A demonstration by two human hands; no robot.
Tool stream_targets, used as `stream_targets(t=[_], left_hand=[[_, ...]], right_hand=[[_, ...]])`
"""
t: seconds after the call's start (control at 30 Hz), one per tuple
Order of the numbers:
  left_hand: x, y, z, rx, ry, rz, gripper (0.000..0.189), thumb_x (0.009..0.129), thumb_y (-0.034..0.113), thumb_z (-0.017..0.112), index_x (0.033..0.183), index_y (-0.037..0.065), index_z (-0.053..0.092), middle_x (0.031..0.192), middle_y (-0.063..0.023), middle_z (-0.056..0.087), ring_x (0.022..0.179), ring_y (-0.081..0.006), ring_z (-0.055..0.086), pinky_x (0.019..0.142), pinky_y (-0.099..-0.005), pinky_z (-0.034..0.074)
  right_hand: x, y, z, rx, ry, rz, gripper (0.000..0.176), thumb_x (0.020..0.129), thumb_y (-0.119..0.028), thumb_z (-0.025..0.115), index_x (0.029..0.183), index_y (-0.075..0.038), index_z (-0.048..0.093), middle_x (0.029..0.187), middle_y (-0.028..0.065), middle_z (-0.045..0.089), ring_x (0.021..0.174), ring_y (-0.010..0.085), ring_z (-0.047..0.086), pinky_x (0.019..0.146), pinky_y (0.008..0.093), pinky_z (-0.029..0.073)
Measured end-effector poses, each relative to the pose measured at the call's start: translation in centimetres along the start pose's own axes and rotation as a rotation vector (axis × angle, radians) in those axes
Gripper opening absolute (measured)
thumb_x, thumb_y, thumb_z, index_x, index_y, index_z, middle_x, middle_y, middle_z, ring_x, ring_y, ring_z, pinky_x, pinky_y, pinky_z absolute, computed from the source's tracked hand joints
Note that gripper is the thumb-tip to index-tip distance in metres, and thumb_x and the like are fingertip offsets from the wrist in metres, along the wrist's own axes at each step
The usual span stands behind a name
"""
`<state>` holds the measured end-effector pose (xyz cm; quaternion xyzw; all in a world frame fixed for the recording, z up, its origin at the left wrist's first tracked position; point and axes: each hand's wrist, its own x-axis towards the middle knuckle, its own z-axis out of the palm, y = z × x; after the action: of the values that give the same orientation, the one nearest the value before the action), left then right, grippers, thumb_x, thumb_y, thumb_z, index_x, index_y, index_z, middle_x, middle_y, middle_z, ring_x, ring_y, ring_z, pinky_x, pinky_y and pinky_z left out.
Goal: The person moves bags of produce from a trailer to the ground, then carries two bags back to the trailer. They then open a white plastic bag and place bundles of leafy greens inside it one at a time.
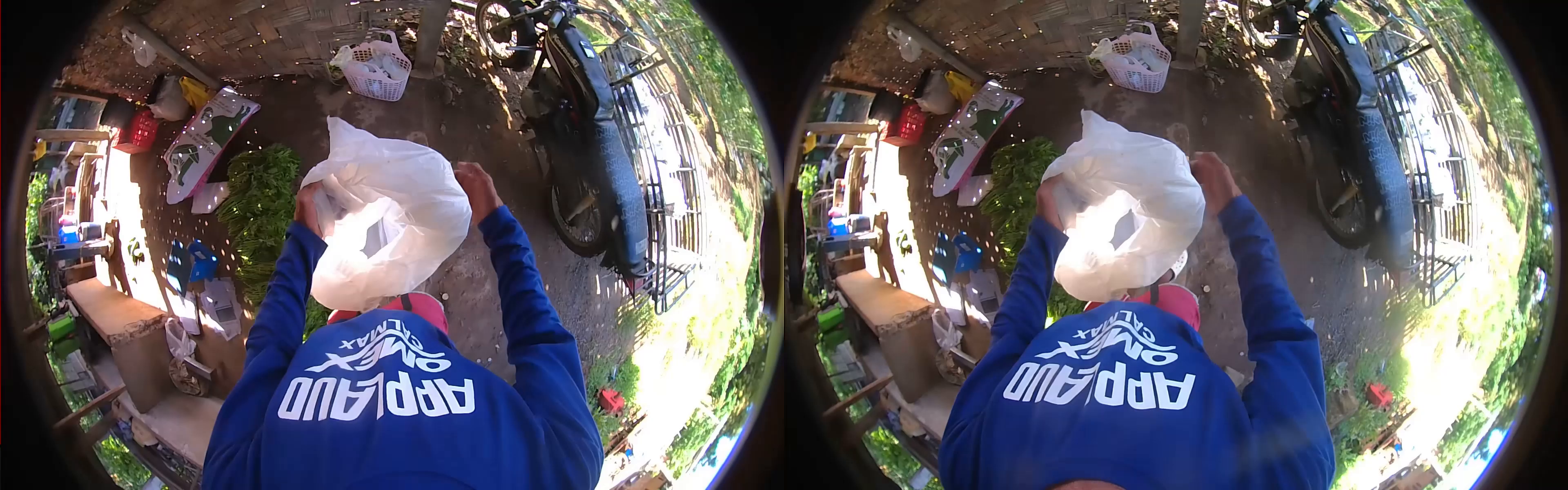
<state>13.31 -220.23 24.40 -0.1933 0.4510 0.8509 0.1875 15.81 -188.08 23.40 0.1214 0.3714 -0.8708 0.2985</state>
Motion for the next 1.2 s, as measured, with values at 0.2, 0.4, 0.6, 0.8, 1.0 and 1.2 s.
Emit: stream_targets(t=[0.2,0.4,0.6,0.8,1.0,1.2], left_hand=[[0.4,0.9,0.9,0.049,0.171,0.076,0.034,0.079,0.032,0.046,0.103,0.009,0.053,0.088,-0.0069,0.057,0.077,-0.0238,0.057,0.065,-0.0393,0.049],[1.4,-0.1,0.1,-0.161,0.234,-0.006,0.036,0.077,0.033,0.044,0.095,0.004,0.054,0.09,-0.0114,0.059,0.079,-0.0274,0.058,0.071,-0.0404,0.048],[-0.2,-2.9,2.3,-0.128,0.127,-0.094,0.034,0.081,0.022,0.042,0.106,0.0,0.051,0.102,-0.0136,0.057,0.092,-0.0293,0.055,0.083,-0.0425,0.045],[-1.1,-2.8,-0.8,-0.203,0.107,-0.256,0.032,0.081,0.02,0.041,0.102,0.0,0.055,0.099,-0.0129,0.059,0.089,-0.0268,0.058,0.081,-0.0391,0.047],[-0.6,-1.7,-10.6,-0.071,0.028,-0.14,0.033,0.078,0.018,0.042,0.093,-0.006,0.058,0.088,-0.0176,0.062,0.076,-0.029,0.062,0.074,-0.0385,0.051],[-6.0,0.2,-26.8,0.029,0.489,-0.302,0.027,0.071,0.029,0.051,0.081,0.005,0.058,0.074,-0.0102,0.062,0.075,-0.0292,0.06,0.069,-0.0414,0.05]], right_hand=[[-7.4,11.4,-5.6,-0.1,0.658,0.063,0.077,0.073,-0.067,0.043,0.115,-0.003,0.048,0.108,0.0073,0.051,0.087,0.0198,0.052,0.072,0.0324,0.041],[-8.1,25.0,-2.7,-0.44,0.449,0.19,0.077,0.073,-0.061,0.051,0.124,-0.004,0.04,0.115,0.0102,0.048,0.095,0.0215,0.051,0.072,0.0376,0.043],[1.3,23.5,-3.7,-0.271,0.578,-0.175,0.052,0.075,-0.042,0.061,0.103,0.002,0.056,0.093,0.0106,0.061,0.083,0.0173,0.055,0.074,0.0315,0.043],[2.7,14.9,1.2,0.377,0.293,0.029,0.032,0.071,-0.017,0.054,0.098,-0.001,0.057,0.087,0.0081,0.061,0.079,0.0211,0.06,0.074,0.0324,0.048],[-1.2,11.3,3.8,0.494,0.197,-0.524,0.02,0.077,-0.012,0.045,0.083,0.001,0.059,0.084,0.0087,0.061,0.075,0.0212,0.06,0.074,0.0336,0.048],[-9.4,1.1,-2.7,0.372,0.586,-0.925,0.048,0.081,-0.037,0.035,0.105,0.001,0.054,0.104,0.0169,0.058,0.095,0.0344,0.055,0.084,0.0452,0.044]])
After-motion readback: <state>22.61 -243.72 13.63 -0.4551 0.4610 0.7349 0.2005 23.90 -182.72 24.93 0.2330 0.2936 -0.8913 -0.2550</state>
